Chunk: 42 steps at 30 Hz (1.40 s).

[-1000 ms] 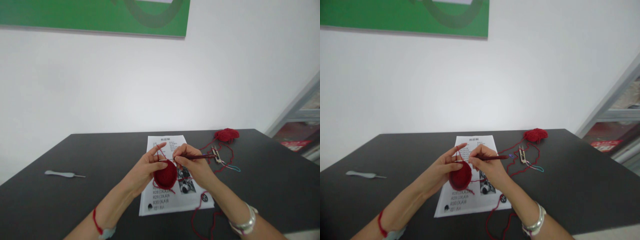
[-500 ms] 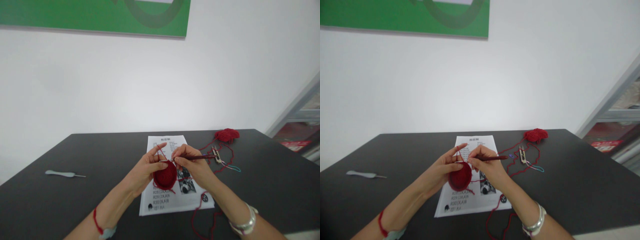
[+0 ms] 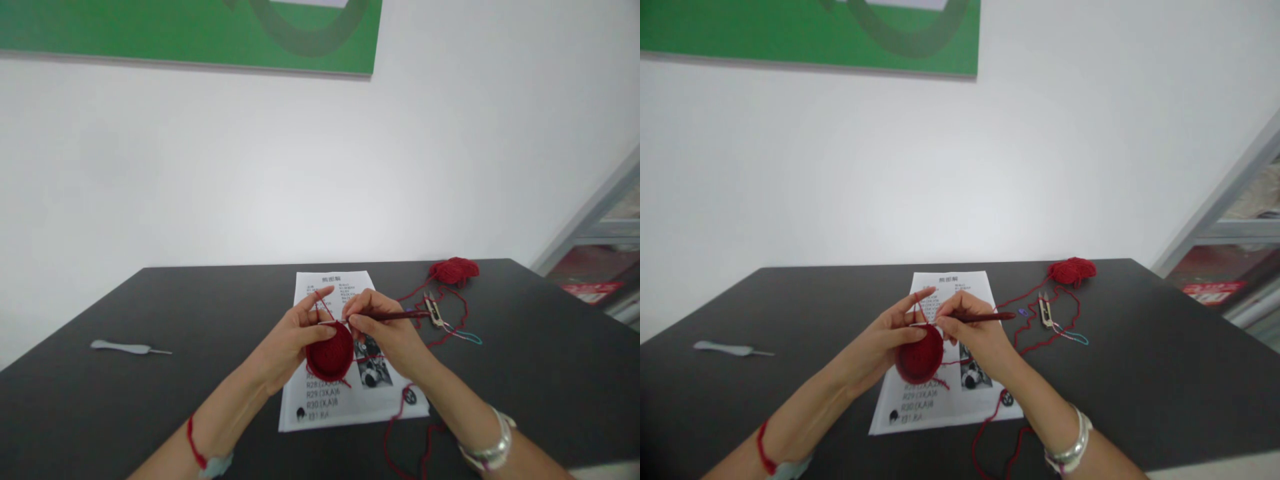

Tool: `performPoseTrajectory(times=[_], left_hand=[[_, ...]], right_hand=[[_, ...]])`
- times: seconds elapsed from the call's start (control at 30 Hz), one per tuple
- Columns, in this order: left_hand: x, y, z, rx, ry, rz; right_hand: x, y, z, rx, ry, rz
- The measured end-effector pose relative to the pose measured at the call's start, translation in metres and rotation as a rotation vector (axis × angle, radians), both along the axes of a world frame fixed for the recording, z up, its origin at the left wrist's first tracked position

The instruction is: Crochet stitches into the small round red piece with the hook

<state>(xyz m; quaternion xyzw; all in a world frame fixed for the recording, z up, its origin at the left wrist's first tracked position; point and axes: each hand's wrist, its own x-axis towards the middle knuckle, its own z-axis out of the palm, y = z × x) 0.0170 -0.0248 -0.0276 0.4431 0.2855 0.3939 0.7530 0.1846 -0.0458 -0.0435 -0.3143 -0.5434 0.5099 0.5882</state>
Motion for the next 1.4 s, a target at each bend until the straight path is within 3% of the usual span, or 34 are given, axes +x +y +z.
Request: performPoseTrajectory(times=[0.9,1.4], left_hand=[[-0.0017,-0.0002,-0.0031,-0.011,0.038,-0.001],[0.0016,0.0002,-0.0018,0.132,0.056,0.119]], right_hand=[[-0.0024,0.001,-0.0057,-0.028,0.03,-0.005],[-0.0053,0.0017,-0.0071,-0.07,0.134,0.007]])
